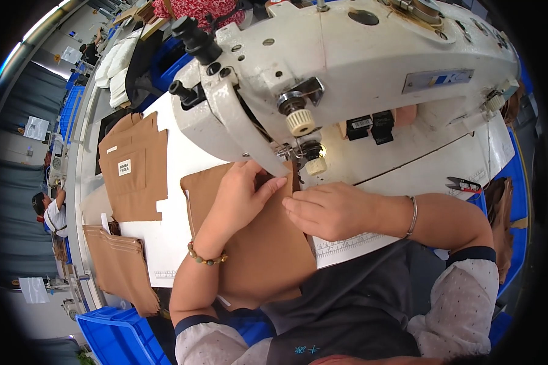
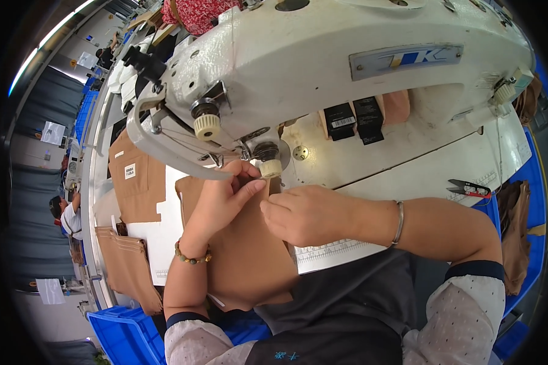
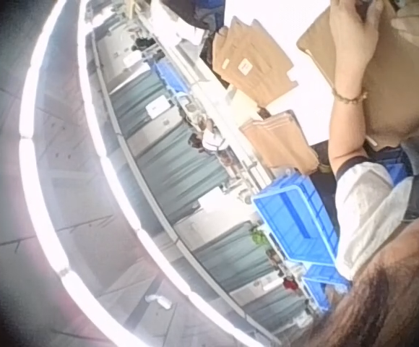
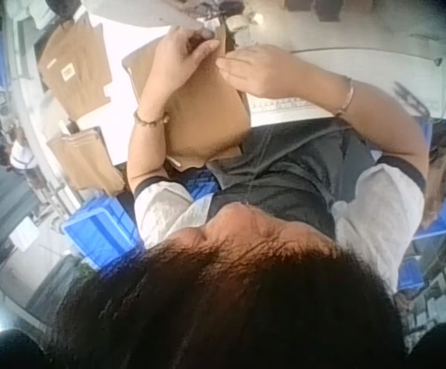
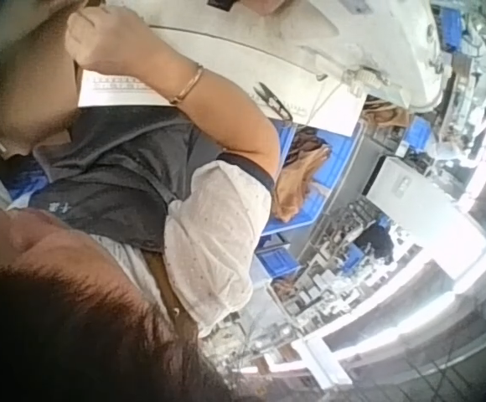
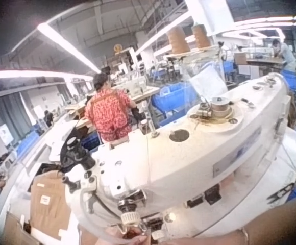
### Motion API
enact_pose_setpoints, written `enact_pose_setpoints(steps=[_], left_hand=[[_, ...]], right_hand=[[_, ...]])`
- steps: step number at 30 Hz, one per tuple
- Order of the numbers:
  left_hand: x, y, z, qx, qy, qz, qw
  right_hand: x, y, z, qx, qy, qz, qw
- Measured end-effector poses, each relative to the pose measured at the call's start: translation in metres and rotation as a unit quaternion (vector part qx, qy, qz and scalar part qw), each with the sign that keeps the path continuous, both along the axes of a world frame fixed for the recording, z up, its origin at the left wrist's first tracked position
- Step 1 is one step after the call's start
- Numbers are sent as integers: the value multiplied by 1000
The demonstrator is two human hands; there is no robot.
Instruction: Sewing a brown fabric pouch using an industrial sewing machine.
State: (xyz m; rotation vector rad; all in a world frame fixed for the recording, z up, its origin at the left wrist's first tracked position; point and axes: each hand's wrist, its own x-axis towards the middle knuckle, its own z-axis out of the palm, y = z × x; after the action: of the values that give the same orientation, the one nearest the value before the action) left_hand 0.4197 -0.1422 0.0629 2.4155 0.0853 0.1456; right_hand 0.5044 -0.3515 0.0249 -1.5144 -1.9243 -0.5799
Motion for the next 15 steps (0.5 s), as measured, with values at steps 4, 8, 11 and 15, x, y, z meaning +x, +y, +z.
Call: enact_pose_setpoints(steps=[4,8,11,15], left_hand=[[1,1,4,18,-1,-20,1000],[0,-9,0,61,-48,-14,997],[1,-16,0,99,-69,11,993],[2,-14,-4,112,-84,10,990]], right_hand=[[3,-5,3,-23,-12,5,1000],[2,-7,4,-73,-37,-1,997],[2,-5,3,-74,-37,-5,997],[1,-7,0,-101,-2,-13,995]])
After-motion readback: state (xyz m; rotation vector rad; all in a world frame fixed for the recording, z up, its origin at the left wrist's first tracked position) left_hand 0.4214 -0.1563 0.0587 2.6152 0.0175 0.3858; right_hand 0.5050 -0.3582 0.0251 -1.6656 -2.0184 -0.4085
